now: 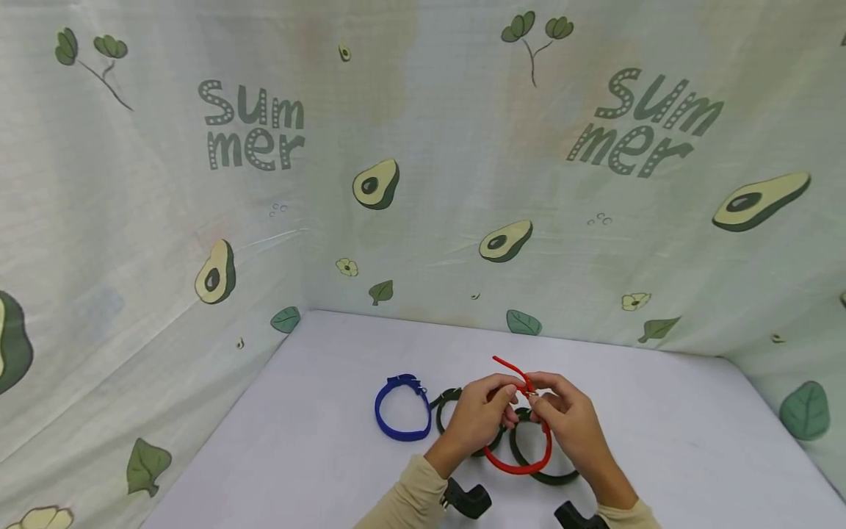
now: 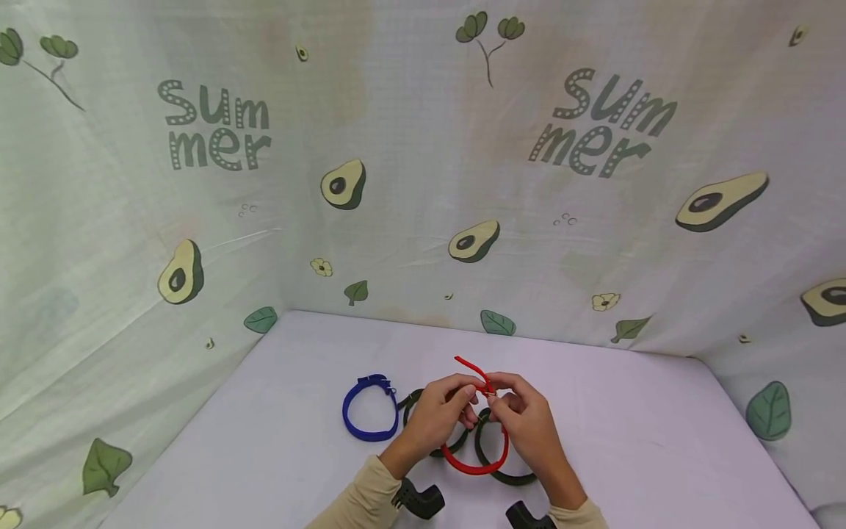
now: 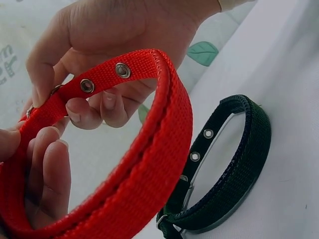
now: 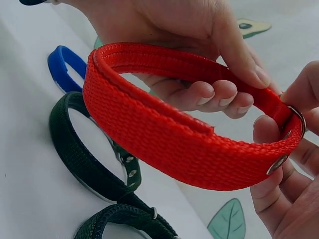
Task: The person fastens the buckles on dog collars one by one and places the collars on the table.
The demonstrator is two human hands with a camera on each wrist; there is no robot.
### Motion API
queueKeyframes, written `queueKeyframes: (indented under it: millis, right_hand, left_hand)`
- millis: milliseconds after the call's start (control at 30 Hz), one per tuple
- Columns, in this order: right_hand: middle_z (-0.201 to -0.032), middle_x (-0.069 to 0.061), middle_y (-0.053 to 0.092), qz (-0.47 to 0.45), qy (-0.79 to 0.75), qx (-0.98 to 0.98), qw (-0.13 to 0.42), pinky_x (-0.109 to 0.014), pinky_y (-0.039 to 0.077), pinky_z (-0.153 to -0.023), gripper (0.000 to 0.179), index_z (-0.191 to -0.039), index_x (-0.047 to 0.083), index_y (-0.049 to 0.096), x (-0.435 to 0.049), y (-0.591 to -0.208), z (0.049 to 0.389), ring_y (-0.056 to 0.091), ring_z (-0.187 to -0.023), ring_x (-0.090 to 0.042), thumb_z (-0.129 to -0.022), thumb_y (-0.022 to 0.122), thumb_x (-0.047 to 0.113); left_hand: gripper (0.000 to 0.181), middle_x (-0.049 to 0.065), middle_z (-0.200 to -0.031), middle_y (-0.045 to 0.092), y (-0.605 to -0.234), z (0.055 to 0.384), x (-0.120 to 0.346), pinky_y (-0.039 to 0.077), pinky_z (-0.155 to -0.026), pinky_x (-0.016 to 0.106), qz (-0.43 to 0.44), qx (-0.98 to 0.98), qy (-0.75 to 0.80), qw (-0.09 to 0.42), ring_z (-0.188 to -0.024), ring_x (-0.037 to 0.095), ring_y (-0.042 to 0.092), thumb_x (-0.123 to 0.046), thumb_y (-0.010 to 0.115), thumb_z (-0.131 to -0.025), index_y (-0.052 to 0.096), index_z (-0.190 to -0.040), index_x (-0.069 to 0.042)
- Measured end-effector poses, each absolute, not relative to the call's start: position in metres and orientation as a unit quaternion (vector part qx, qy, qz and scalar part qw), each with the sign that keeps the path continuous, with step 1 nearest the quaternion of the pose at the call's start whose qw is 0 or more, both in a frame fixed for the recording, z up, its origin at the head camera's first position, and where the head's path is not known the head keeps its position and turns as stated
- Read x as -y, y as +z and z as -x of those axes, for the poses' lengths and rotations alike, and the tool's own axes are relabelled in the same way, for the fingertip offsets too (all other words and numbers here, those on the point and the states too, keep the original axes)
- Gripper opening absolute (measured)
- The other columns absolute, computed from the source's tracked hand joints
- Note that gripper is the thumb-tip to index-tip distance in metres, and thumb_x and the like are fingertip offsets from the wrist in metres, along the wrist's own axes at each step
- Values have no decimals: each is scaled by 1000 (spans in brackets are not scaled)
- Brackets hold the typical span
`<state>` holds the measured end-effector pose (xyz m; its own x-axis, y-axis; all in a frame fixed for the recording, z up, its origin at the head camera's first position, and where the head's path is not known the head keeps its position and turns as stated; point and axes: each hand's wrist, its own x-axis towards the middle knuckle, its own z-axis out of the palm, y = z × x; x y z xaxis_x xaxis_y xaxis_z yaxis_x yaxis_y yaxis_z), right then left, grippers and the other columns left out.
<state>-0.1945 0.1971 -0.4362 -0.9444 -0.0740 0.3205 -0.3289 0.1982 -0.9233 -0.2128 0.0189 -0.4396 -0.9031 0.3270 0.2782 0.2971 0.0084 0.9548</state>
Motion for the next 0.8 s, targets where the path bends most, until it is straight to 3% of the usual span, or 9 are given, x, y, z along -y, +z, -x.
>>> queueKeyframes:
  millis: [133, 400, 500, 800]
  right_hand:
    - [-103, -14, 64, -125, 620, 768, 97, -35, 55, -61, 25, -122, 5, 63, -195, -435, 195, 63, -69, -23, -97, 63, 3]
    - [-95, -16, 64, -114, 620, 770, 98, -35, 56, -63, 22, -119, 2, 61, -196, -435, 195, 64, -69, -22, -96, 64, 3]
    - [-89, -22, 64, -112, 625, 766, 100, -36, 57, -64, 21, -117, 1, 61, -196, -435, 195, 64, -69, -22, -97, 64, 4]
    - [-73, -13, 66, -92, 625, 767, 113, -32, 54, -59, 19, -112, 0, 63, -196, -434, 194, 64, -66, -27, -95, 69, 7]
  left_hand:
    - [18, 0, -86, 62, -441, 214, -18, 58, -63, 26, -218, -714, 666, 7, -65, 7, 64, -15, 57, -104, 70, -115, -12]
    - [15, 6, -90, 65, -440, 214, -18, 58, -63, 27, -212, -708, 673, 5, -66, 8, 65, -16, 60, -102, 68, -114, -12]
    - [15, 3, -90, 66, -440, 215, -18, 58, -62, 27, -210, -706, 677, 5, -66, 9, 66, -17, 61, -102, 68, -113, -12]
    - [21, -3, -90, 68, -440, 217, -15, 58, -63, 26, -213, -706, 675, 9, -66, 9, 66, -20, 62, -101, 67, -116, -7]
